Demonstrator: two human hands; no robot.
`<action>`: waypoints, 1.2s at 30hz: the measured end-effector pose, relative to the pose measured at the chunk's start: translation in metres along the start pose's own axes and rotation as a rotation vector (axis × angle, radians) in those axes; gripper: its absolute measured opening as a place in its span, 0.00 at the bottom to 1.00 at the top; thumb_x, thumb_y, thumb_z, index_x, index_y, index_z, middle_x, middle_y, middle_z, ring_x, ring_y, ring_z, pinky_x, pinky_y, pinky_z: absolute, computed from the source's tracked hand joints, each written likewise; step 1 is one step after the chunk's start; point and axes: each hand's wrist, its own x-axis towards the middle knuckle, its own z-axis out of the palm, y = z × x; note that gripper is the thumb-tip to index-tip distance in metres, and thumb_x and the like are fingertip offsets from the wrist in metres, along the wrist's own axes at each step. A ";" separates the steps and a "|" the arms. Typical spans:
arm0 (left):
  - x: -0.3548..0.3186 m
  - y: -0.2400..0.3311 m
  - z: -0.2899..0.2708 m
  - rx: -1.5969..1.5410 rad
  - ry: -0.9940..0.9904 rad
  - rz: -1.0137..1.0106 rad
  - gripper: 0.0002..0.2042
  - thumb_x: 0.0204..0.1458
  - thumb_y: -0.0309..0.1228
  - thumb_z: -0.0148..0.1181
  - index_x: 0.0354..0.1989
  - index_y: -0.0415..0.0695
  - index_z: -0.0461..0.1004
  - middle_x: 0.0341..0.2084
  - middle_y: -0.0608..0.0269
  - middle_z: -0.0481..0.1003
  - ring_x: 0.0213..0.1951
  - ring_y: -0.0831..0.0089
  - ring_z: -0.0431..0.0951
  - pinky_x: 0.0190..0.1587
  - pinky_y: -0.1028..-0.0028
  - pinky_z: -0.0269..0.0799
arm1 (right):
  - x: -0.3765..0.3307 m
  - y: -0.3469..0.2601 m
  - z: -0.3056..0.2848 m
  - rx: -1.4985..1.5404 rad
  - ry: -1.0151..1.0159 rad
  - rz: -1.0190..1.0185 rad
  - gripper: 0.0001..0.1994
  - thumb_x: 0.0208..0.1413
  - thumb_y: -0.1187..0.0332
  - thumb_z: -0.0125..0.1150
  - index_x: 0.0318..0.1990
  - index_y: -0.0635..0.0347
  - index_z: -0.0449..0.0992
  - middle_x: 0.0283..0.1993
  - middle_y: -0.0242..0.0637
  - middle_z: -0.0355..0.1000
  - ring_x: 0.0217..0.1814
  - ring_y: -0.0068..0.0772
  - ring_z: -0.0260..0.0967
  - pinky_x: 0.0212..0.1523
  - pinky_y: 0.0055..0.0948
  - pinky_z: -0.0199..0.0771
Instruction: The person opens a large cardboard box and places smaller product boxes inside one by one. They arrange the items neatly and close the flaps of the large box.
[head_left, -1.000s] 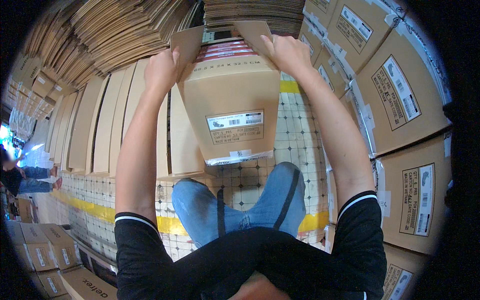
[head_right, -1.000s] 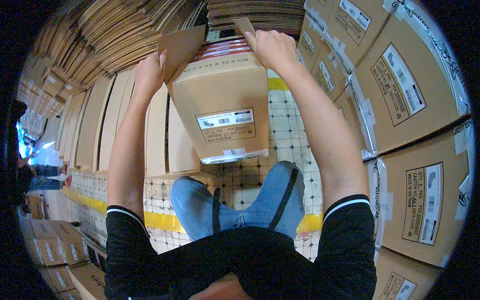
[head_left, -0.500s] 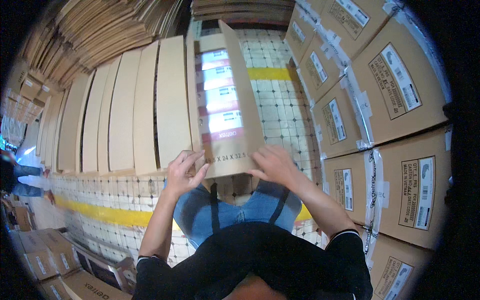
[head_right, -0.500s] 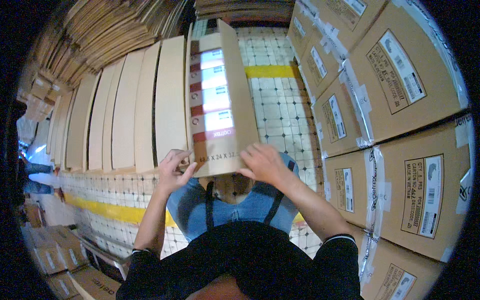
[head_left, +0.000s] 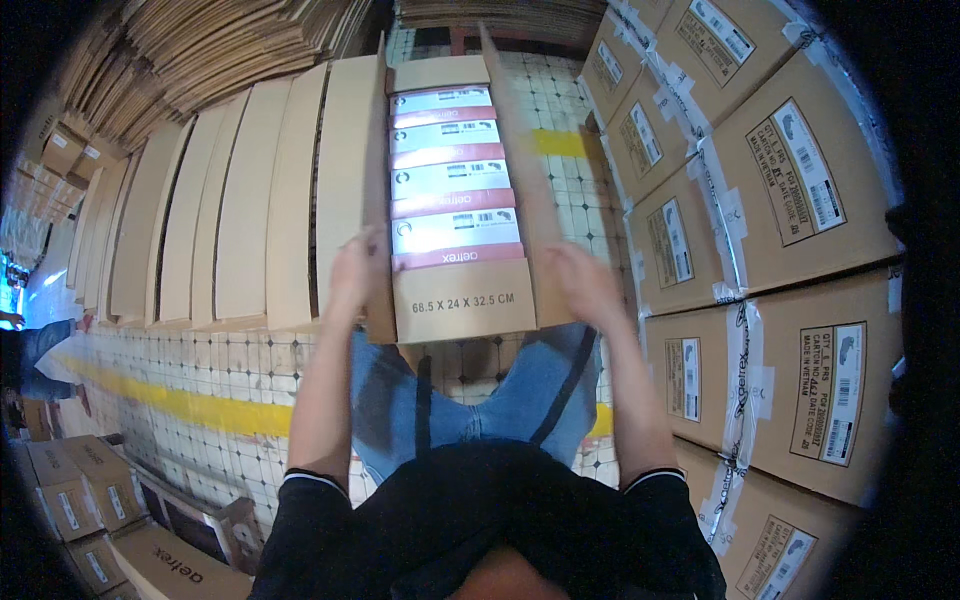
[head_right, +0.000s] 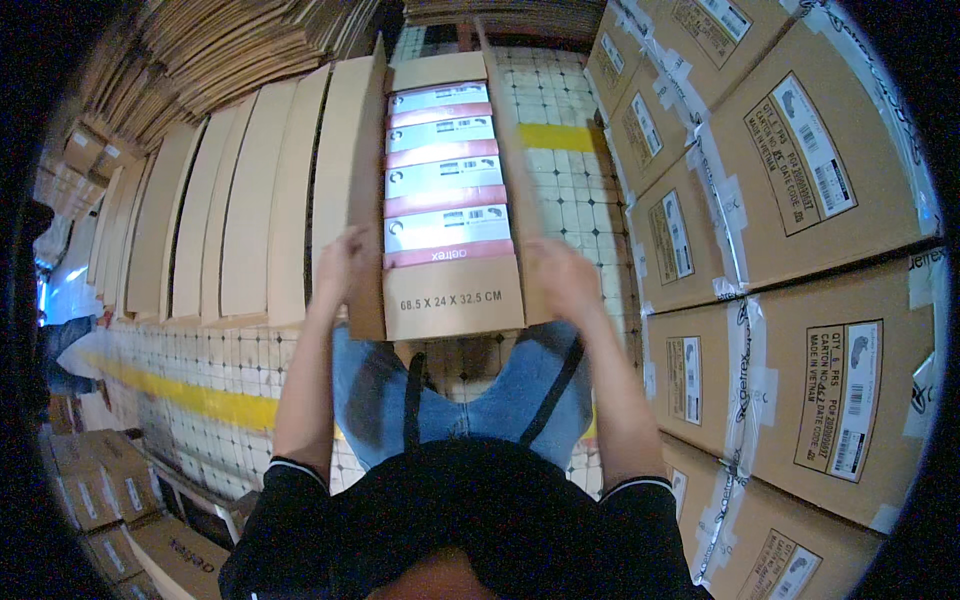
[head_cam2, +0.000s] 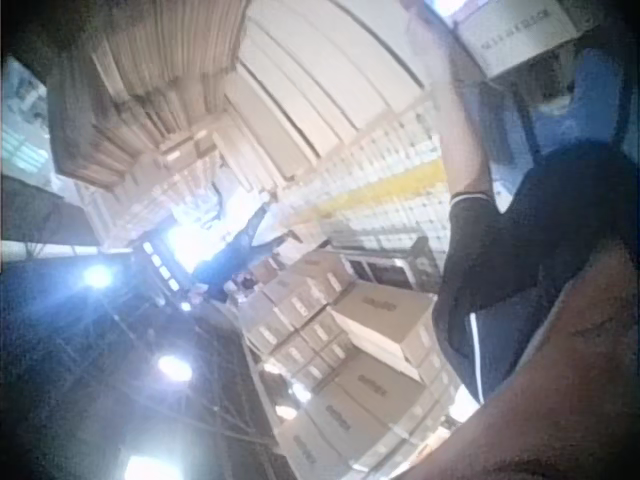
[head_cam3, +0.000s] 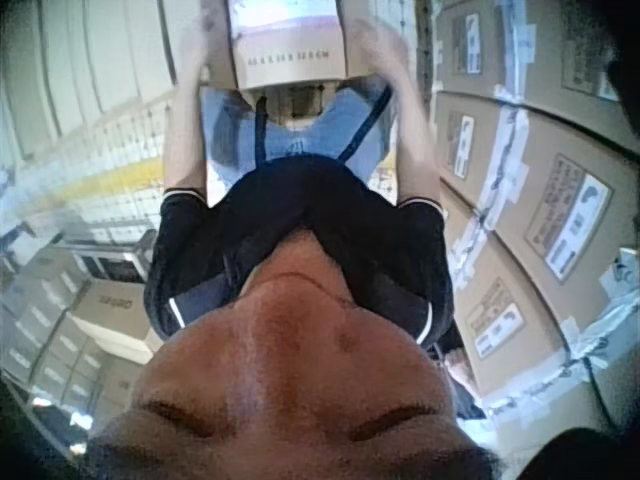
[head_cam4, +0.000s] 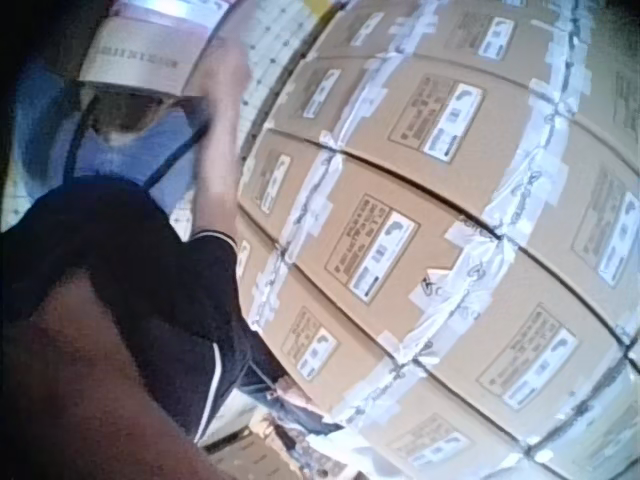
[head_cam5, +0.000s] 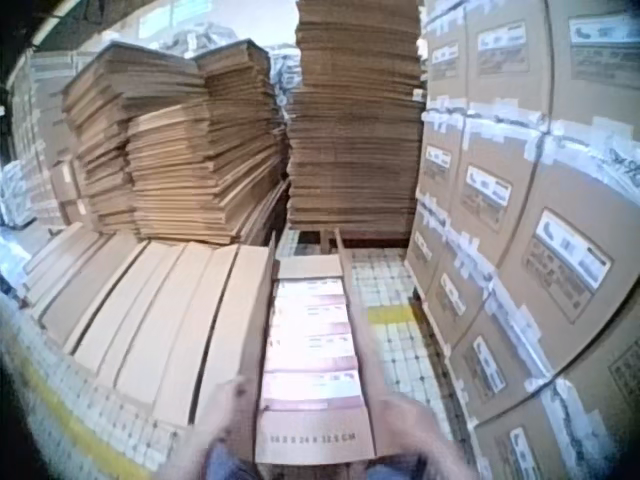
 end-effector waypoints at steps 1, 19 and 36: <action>0.000 -0.022 -0.008 -0.172 -0.044 0.011 0.23 0.56 0.31 0.60 0.61 0.47 0.70 0.52 0.48 0.76 0.48 0.62 0.79 0.50 0.67 0.76 | 0.002 0.023 -0.010 0.147 -0.023 -0.047 0.15 0.59 0.68 0.55 0.53 0.54 0.77 0.56 0.43 0.74 0.54 0.43 0.75 0.53 0.38 0.74; -0.011 -0.045 -0.015 -0.329 0.141 0.073 0.18 0.60 0.27 0.52 0.59 0.38 0.72 0.44 0.42 0.80 0.47 0.60 0.82 0.51 0.69 0.74 | 0.016 -0.099 0.130 -0.217 0.113 -0.266 0.22 0.58 0.53 0.58 0.50 0.61 0.77 0.51 0.51 0.71 0.55 0.52 0.67 0.58 0.54 0.63; -0.011 -0.048 -0.015 -0.299 0.137 0.049 0.17 0.63 0.29 0.52 0.58 0.40 0.73 0.48 0.52 0.79 0.52 0.68 0.79 0.54 0.72 0.72 | -0.121 -0.105 0.026 0.202 -0.138 -0.194 0.13 0.59 0.61 0.61 0.43 0.61 0.79 0.46 0.46 0.76 0.50 0.51 0.73 0.50 0.43 0.73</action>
